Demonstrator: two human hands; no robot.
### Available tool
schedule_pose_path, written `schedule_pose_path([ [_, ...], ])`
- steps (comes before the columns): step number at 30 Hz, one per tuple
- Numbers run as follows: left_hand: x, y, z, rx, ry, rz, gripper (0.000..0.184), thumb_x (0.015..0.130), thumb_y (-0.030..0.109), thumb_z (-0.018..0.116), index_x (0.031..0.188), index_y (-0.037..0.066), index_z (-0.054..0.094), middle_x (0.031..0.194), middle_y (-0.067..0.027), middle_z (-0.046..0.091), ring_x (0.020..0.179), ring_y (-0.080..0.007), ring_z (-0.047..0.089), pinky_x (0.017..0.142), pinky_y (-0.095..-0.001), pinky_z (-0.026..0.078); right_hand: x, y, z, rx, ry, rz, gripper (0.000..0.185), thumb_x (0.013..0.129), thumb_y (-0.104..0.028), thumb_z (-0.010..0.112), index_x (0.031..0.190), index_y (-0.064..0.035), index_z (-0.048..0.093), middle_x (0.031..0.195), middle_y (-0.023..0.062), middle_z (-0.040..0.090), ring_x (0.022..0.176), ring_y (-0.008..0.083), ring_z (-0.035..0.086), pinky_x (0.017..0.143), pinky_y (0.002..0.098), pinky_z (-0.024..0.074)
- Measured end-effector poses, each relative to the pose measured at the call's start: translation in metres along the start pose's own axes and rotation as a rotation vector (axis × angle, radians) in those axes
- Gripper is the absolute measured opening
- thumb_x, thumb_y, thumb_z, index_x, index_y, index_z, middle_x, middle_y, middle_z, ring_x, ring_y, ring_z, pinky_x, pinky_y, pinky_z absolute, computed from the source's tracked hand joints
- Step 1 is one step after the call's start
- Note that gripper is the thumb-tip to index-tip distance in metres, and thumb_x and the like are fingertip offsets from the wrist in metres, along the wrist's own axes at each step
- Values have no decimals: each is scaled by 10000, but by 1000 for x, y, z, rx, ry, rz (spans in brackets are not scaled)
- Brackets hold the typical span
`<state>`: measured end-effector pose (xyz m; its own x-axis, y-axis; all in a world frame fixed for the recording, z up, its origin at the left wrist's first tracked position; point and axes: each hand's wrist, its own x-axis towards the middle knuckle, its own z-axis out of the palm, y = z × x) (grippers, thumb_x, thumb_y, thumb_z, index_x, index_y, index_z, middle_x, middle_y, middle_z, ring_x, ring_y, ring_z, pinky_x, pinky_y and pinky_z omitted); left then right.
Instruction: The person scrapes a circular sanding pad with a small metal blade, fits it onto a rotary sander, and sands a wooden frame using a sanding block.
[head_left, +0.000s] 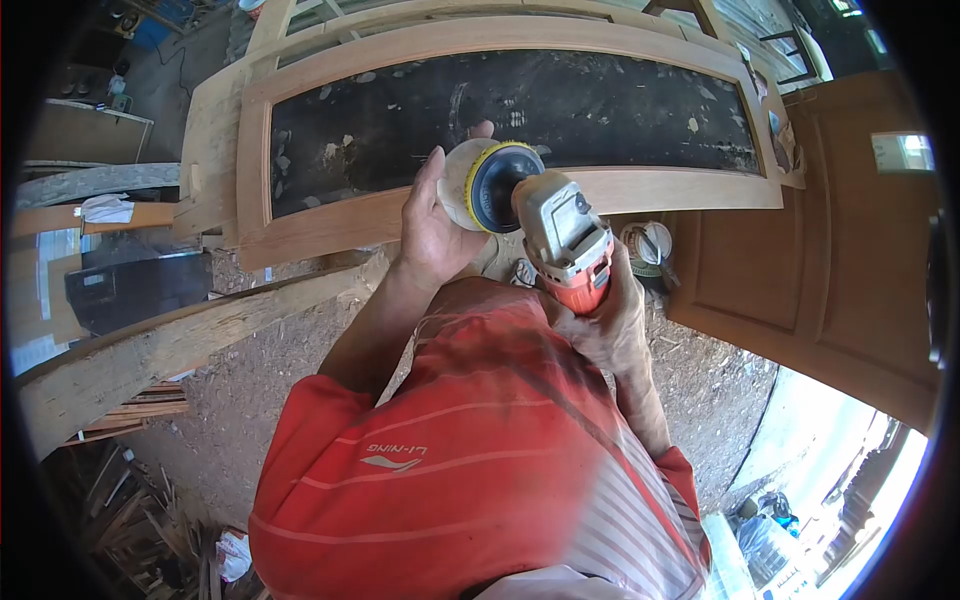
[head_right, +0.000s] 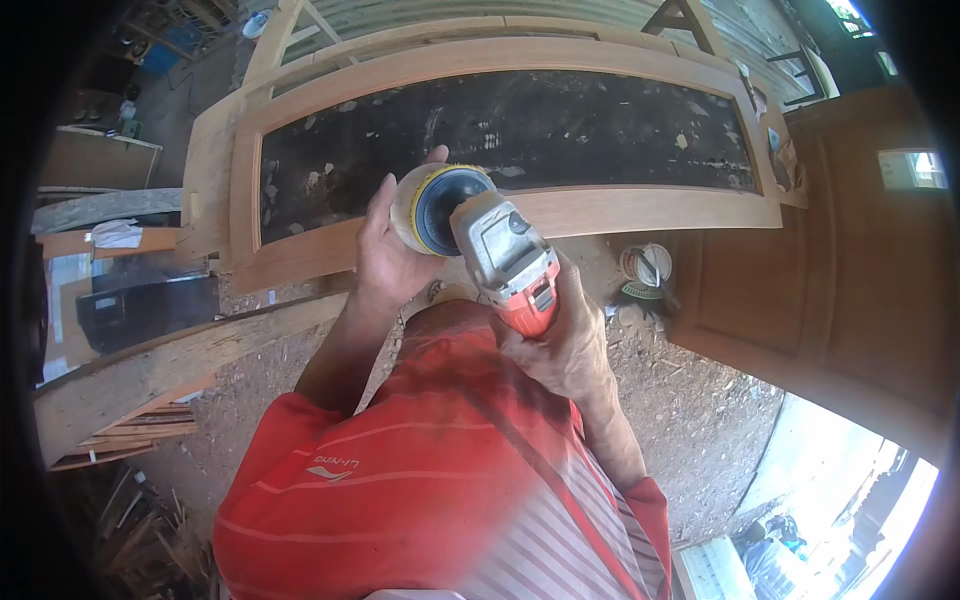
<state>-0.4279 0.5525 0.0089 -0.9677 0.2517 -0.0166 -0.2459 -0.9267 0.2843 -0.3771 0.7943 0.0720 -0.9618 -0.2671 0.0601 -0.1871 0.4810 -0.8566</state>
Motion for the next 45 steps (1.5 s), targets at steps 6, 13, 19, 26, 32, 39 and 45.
schedule_pose_path([
  [6, -4, -7, 4, 90, 81, 1, 700, 1159, 554, 368, 1685, 94, 392, 1626, -250, 515, 1551, -366, 463, 1277, -534, 381, 2, -16, 4, -94, -63, 57, 822, 803, -231, 915, 1490, -34, 509, 1191, 229, 762, 1062, 426, 776, 872, 485, 630],
  [13, -6, -4, 2, 40, 99, -25, 703, 1164, 554, 357, 1689, 87, 380, 1633, -285, 489, 1549, -389, 460, 1275, -542, 398, 3, -21, 9, -118, -87, 82, 814, 807, -218, 902, 1510, -56, 526, 1255, 236, 733, 1130, 422, 753, 908, 493, 622],
  [19, -5, -4, -3, 98, 75, -45, 725, 1163, 570, 348, 1704, 88, 341, 1663, -296, 444, 1513, -372, 507, 1245, -528, 444, 1, -20, 12, -168, -65, 96, 789, 815, -209, 894, 1503, -63, 537, 1244, 234, 736, 1096, 426, 759, 882, 499, 629],
  [26, -4, -1, -2, 149, 90, -112, 789, 1150, 613, 343, 1718, 67, 298, 1694, -315, 387, 1538, -413, 465, 1268, -549, 406, -3, -12, 20, -242, -60, 4, 857, 801, -201, 886, 1532, -22, 476, 1156, 229, 732, 1022, 413, 767, 812, 502, 638],
  [32, -5, 10, -16, -58, 20, -251, 825, 1127, 607, 382, 1738, 69, 245, 1749, -309, 280, 1571, -438, 404, 1271, -584, 382, -8, -11, 24, -357, -94, -83, 932, 780, -222, 884, 1546, 41, 423, 1128, 249, 700, 972, 433, 747, 803, 507, 628],
  [39, -5, 23, -16, 134, -6, -292, 818, 1121, 575, 408, 1753, 94, 216, 1788, -285, 205, 1576, -432, 403, 1271, -589, 378, -5, -17, 23, -319, -131, -43, 937, 800, -247, 867, 1548, 64, 395, 1146, 257, 695, 994, 445, 742, 836, 517, 626],
  [45, 0, 46, 16, -81, -91, -337, 1086, 1026, 857, 339, 1750, 59, 207, 1782, -320, 184, 1612, -459, 330, 1307, -597, 301, 0, -13, 18, -188, -73, -153, 888, 810, -260, 850, 1530, 46, 430, 1216, 240, 691, 1051, 417, 739, 860, 510, 629],
])
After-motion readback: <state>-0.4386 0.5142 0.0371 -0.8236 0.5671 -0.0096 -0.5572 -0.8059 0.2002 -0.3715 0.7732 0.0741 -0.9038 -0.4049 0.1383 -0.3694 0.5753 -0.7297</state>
